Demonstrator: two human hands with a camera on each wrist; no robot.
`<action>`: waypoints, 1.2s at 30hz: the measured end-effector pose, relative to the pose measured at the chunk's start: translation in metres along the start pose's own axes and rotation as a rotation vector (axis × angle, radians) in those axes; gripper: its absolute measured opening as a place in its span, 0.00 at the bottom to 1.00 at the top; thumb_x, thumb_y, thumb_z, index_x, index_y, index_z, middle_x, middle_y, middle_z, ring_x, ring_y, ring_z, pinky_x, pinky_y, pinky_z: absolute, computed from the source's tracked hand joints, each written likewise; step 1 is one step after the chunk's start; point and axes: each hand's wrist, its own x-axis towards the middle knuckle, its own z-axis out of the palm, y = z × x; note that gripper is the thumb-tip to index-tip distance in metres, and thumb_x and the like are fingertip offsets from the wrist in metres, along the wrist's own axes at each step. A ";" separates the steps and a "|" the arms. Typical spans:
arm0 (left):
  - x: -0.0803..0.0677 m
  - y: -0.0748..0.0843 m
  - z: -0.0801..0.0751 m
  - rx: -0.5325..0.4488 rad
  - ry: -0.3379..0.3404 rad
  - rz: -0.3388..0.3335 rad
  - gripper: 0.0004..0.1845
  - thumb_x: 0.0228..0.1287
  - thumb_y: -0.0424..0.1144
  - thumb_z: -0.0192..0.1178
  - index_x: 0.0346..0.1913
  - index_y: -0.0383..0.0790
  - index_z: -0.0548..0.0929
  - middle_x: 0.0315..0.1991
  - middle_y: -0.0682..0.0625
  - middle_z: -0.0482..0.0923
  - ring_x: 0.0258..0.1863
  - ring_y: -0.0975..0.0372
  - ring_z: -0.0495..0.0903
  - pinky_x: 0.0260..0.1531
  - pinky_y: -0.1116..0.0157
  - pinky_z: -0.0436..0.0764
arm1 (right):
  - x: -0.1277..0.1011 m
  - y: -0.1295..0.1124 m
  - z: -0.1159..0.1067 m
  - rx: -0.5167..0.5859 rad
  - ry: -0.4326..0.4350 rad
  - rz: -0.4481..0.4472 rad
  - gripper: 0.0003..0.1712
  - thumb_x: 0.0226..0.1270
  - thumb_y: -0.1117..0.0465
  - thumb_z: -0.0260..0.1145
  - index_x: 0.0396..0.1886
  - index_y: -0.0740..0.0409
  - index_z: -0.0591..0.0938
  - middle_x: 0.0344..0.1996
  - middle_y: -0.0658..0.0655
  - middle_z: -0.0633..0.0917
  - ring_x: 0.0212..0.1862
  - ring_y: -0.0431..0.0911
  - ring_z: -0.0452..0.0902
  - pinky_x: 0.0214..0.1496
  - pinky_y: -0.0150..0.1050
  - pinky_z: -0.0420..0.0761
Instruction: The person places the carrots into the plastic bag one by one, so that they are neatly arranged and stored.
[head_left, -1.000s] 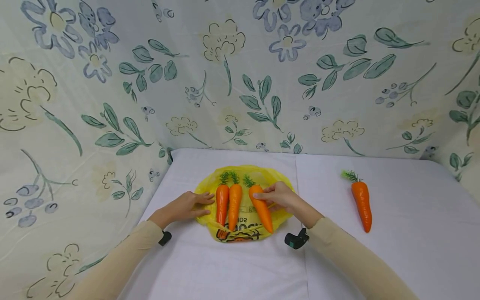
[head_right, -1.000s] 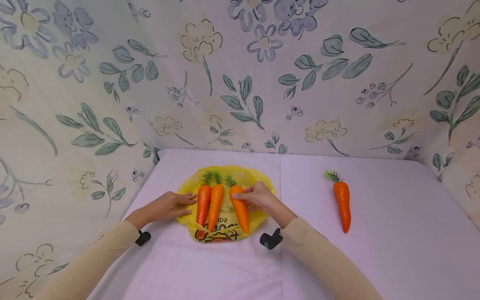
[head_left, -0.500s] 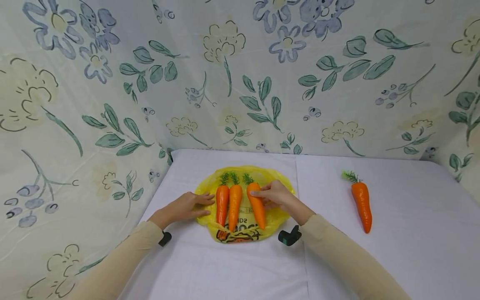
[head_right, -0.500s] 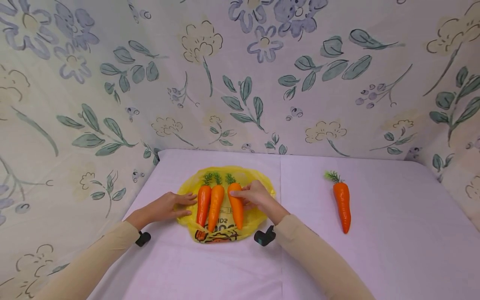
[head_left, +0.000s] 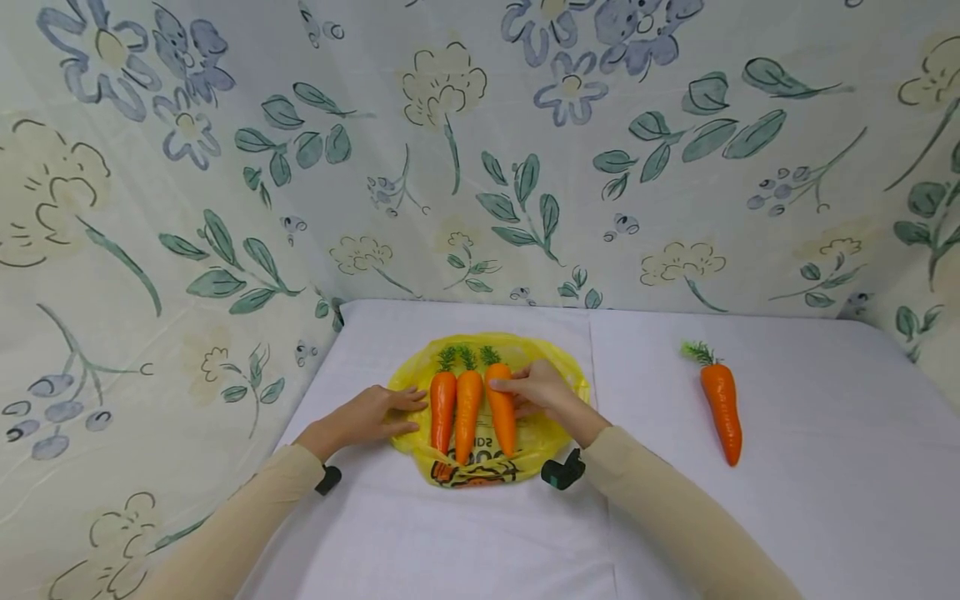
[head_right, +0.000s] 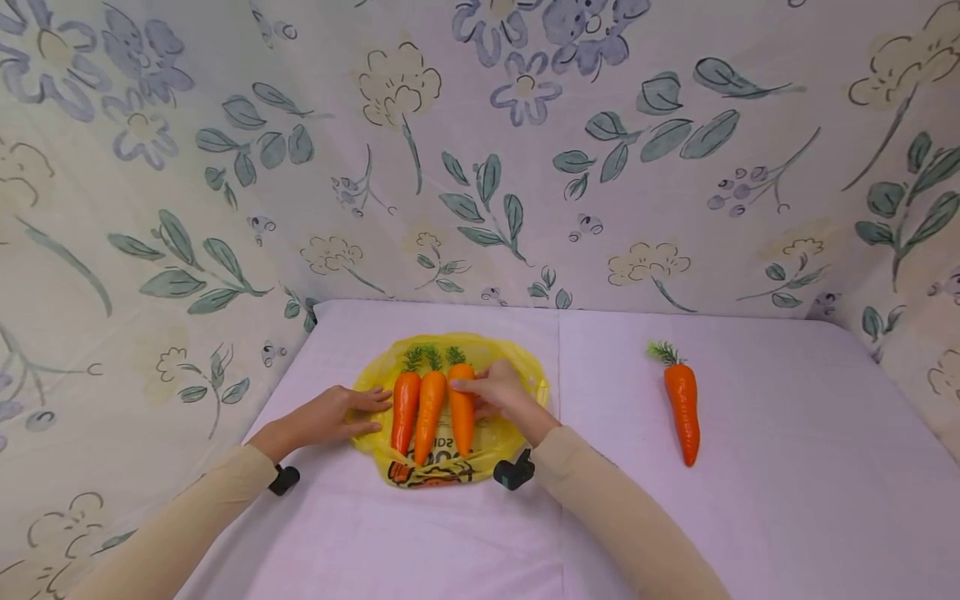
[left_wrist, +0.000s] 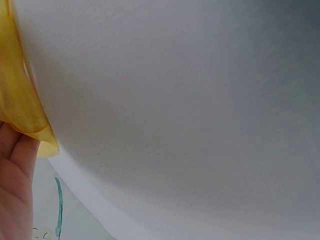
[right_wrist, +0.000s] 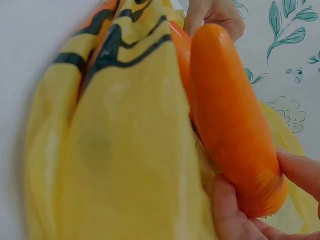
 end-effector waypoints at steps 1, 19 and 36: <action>0.000 0.000 0.000 -0.002 0.003 0.006 0.26 0.68 0.50 0.65 0.63 0.39 0.80 0.65 0.45 0.73 0.69 0.51 0.67 0.67 0.46 0.65 | 0.001 0.000 0.001 0.005 -0.003 -0.002 0.22 0.61 0.57 0.76 0.40 0.71 0.79 0.30 0.61 0.85 0.29 0.51 0.85 0.39 0.49 0.87; 0.000 -0.001 0.000 0.004 0.018 0.034 0.25 0.68 0.49 0.64 0.63 0.37 0.81 0.65 0.45 0.74 0.68 0.50 0.69 0.66 0.46 0.66 | 0.004 0.001 0.013 0.047 -0.025 -0.038 0.19 0.62 0.61 0.75 0.27 0.64 0.72 0.27 0.63 0.86 0.28 0.54 0.86 0.36 0.51 0.87; 0.001 -0.005 0.003 0.020 0.020 0.032 0.25 0.68 0.49 0.65 0.62 0.39 0.81 0.63 0.47 0.76 0.67 0.55 0.70 0.67 0.50 0.67 | 0.008 0.006 0.021 0.028 -0.010 -0.039 0.25 0.62 0.60 0.75 0.44 0.69 0.69 0.36 0.66 0.83 0.26 0.53 0.85 0.34 0.50 0.87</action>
